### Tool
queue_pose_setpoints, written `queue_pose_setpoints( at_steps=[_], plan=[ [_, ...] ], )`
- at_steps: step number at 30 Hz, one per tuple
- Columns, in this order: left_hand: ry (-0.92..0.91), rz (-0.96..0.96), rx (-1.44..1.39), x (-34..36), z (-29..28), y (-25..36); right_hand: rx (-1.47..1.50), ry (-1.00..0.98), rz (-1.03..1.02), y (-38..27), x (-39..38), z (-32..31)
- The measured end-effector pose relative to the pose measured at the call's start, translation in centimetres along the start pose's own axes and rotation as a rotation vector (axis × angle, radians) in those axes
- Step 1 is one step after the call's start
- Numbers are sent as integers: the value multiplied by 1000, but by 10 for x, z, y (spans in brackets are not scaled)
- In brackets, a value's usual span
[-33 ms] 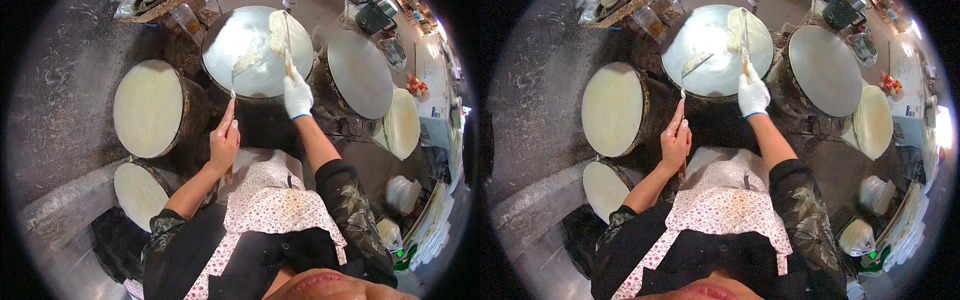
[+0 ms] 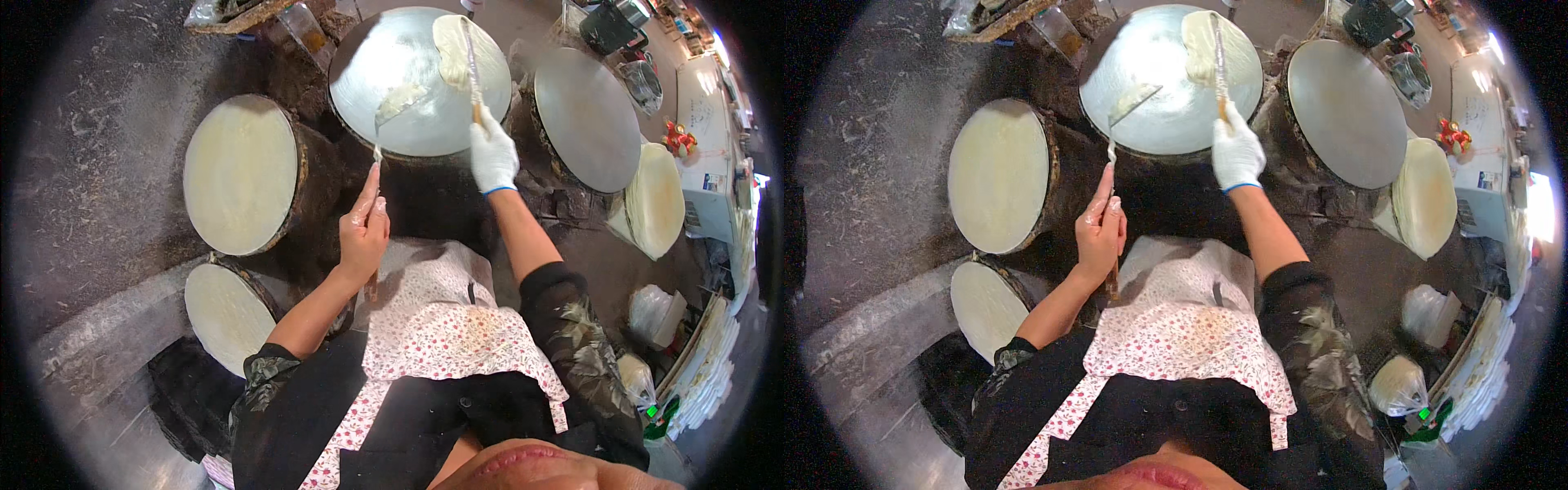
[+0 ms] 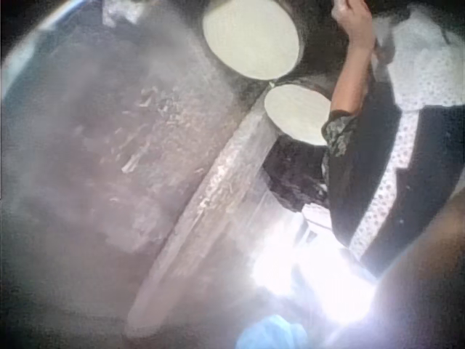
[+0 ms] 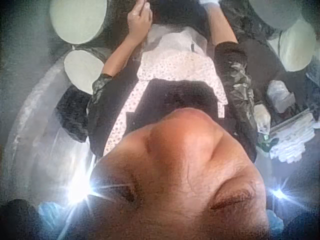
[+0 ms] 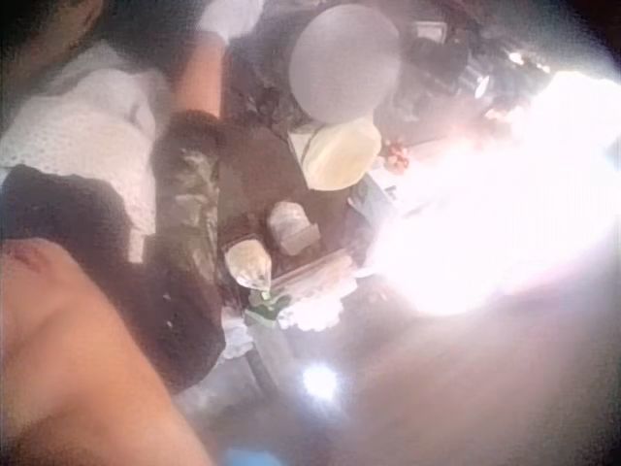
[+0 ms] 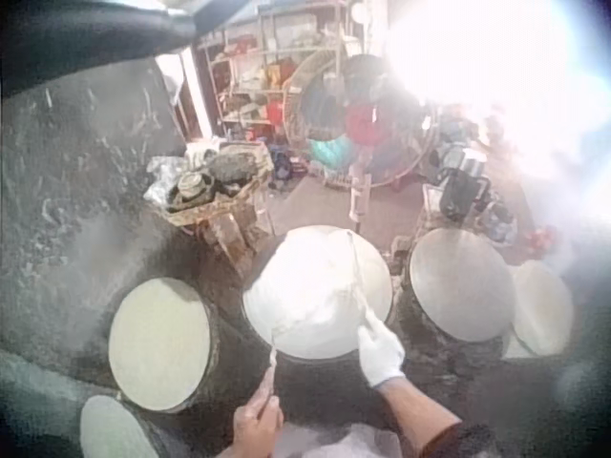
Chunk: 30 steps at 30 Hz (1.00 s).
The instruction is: The person ladles batter onto multiple hot griddles, spreads it into thin crepes, flips them, and stacks the finished crepes. The person uses a ladle and a wooden spreader to manage several crepes at once.
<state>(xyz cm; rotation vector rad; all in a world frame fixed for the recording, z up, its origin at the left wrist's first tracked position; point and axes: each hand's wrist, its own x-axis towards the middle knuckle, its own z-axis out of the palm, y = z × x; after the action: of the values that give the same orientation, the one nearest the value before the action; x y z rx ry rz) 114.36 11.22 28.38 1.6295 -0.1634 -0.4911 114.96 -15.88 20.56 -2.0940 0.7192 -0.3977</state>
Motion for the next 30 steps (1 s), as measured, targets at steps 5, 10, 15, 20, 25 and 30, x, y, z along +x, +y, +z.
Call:
queue_pose_setpoints(
  at_steps=[5,10,15,20,25,30],
  plan=[
    [44,178,99,-18,-7,-3,-197,4,182,7,5,8],
    [19,91,6,-24,-7,-4,-90,25,-3,5,14,15],
    [51,213,42,-34,-12,-5,-92,-33,169,3,21,17],
    [51,152,18,-38,-15,-7,-191,-100,87,-3,32,21],
    [129,170,31,-48,-19,-7,-278,-63,128,1,40,21],
    [117,110,-27,-52,-20,-5,-265,-113,7,-1,49,23]
  ],
)
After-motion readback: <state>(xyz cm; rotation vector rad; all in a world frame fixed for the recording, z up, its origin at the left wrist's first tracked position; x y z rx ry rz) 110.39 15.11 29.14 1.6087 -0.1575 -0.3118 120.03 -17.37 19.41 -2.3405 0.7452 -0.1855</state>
